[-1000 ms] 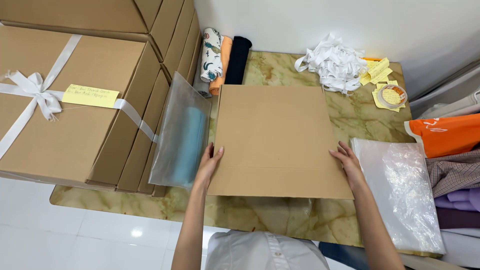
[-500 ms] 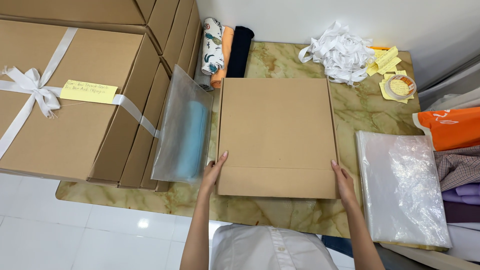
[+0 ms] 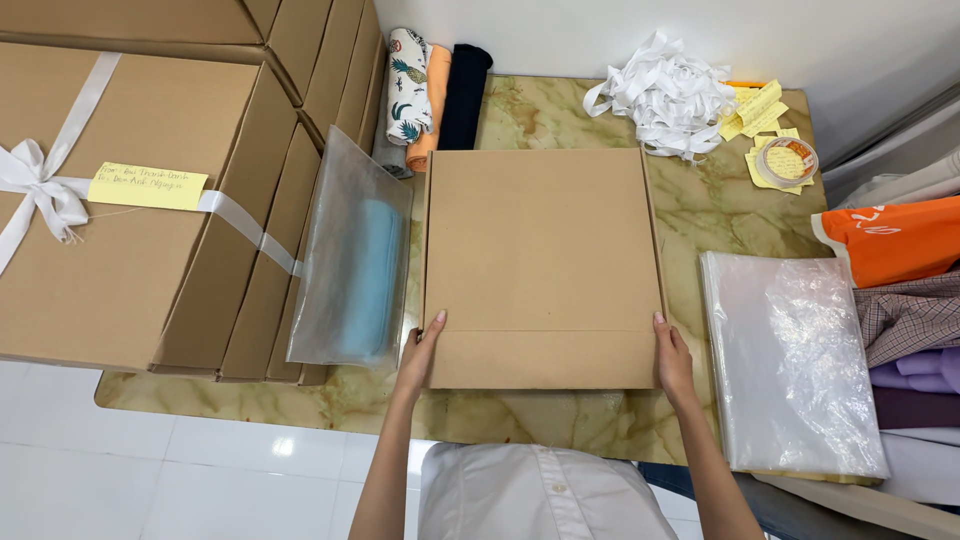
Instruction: The person organizes shipping boxes and packs rolled fabric items into plastic bags on a table.
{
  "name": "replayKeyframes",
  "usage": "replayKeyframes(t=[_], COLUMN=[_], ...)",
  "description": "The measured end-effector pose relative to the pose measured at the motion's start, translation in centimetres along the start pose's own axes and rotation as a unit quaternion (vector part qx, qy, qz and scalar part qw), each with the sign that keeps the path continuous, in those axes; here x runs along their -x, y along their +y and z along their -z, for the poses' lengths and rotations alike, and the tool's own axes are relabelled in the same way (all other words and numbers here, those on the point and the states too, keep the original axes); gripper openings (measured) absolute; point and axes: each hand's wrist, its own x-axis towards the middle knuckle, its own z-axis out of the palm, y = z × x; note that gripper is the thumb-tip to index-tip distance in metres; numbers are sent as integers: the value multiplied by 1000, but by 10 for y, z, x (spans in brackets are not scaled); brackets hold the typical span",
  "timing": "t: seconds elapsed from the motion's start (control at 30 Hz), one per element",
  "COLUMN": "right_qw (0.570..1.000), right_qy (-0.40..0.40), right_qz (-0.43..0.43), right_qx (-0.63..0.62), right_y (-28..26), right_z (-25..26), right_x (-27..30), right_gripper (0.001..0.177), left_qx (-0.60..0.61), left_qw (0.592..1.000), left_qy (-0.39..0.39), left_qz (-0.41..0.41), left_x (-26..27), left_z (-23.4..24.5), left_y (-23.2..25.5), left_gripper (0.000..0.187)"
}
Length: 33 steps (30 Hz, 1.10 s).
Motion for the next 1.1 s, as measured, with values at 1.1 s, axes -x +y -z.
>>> replayKeyframes(t=[1.1], right_qw=[901], right_qy=[170], right_qz=[372], right_qx=[143], right_y=[24], right_z=[-49], right_x=[-61], right_gripper=[73], left_qx=[14], left_qw=[990], left_qy=[128], left_qz=[-63], left_x=[4], left_z=[-30], left_y=[-9], left_gripper=[96])
